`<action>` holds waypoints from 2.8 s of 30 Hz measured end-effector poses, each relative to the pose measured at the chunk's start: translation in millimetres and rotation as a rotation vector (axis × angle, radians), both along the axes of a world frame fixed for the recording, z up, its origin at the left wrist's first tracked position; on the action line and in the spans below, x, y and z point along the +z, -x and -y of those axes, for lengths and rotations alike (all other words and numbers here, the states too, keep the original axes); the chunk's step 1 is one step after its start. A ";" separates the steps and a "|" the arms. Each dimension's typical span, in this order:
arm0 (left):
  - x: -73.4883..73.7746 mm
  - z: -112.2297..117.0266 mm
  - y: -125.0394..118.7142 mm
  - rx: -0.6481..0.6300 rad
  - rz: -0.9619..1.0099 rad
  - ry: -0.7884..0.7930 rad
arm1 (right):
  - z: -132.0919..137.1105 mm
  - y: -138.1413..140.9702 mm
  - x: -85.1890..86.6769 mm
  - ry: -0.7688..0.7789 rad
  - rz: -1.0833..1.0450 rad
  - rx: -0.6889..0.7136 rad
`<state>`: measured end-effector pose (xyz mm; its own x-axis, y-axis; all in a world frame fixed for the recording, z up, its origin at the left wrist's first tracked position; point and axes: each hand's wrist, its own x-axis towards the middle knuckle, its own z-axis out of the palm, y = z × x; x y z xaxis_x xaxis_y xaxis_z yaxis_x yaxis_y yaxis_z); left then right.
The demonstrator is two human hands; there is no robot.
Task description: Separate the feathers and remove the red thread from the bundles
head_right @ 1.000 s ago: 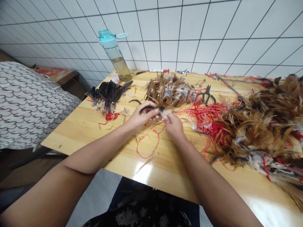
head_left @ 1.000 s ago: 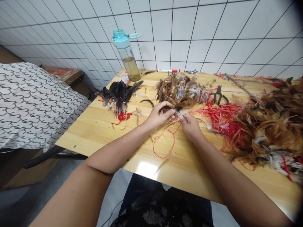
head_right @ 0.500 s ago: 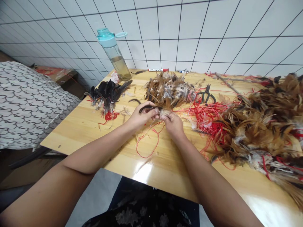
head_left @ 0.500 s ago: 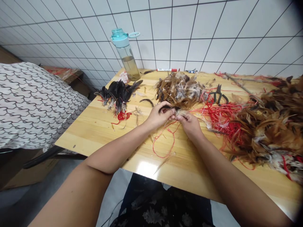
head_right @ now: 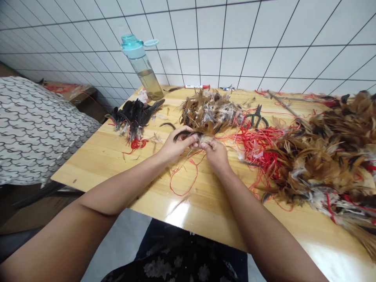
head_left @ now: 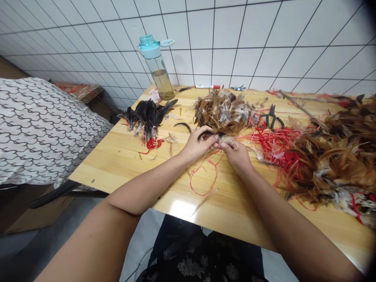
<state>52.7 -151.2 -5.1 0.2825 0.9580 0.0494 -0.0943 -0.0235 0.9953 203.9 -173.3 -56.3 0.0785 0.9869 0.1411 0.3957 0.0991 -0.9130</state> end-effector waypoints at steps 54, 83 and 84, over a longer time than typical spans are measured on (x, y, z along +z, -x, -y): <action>-16.5 -4.5 -0.6 -0.192 -0.107 0.032 | 4.9 7.0 8.4 0.048 0.355 -0.046; -8.3 -12.2 5.9 -0.249 0.245 0.332 | 11.4 10.9 5.5 -0.150 0.058 -0.032; -7.9 -11.6 5.7 -0.255 0.245 0.333 | 11.4 10.9 5.2 -0.154 0.057 -0.028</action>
